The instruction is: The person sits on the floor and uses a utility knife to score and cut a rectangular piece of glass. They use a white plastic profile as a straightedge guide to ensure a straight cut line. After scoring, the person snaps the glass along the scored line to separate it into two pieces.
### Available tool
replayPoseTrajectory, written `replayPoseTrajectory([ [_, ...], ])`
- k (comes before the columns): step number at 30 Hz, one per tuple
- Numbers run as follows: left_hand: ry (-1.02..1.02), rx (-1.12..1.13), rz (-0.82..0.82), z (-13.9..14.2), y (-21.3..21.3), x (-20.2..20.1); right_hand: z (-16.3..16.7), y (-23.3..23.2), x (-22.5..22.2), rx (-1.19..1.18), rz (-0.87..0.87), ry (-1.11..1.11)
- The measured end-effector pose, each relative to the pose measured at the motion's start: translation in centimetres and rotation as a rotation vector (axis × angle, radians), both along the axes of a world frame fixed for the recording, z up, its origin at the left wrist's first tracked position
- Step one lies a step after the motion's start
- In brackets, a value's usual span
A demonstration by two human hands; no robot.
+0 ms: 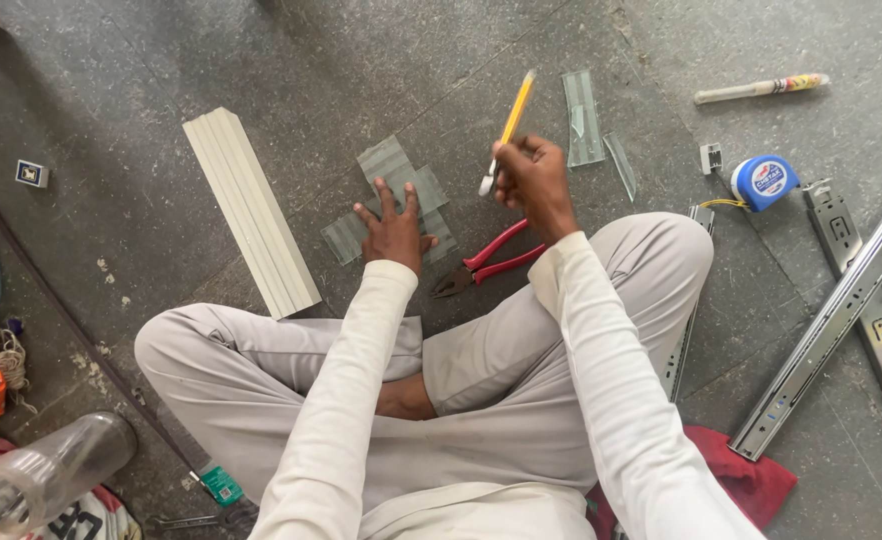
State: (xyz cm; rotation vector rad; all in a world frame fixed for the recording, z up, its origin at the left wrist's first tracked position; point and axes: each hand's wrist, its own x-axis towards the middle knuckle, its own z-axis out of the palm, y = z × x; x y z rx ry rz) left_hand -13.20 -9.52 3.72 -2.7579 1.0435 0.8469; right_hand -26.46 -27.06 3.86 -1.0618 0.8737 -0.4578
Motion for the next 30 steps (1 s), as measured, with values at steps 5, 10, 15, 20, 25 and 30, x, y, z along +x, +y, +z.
replayPoseTrajectory([
  [5,0.007,0.021,0.007,0.4,-0.2,0.1,4.0,2.9,0.0,-0.134,0.12,-0.278],
  [10,-0.015,0.001,-0.003,0.3,0.1,0.0,3.9,4.9,2.3,-0.308,0.361,-0.454],
  [15,0.001,-0.017,0.018,0.2,0.1,0.0,2.6,5.1,2.7,-0.163,0.296,-0.189],
  [20,0.015,-0.004,0.028,0.2,-0.2,0.2,2.5,4.3,2.2,-0.27,0.204,-0.021],
  [25,0.023,0.026,0.028,0.3,-0.5,0.2,2.2,4.6,1.6,-0.318,0.197,0.106],
  [30,0.014,0.012,0.026,0.4,-0.4,0.1,1.0,4.3,2.2,-0.209,0.186,-0.065],
])
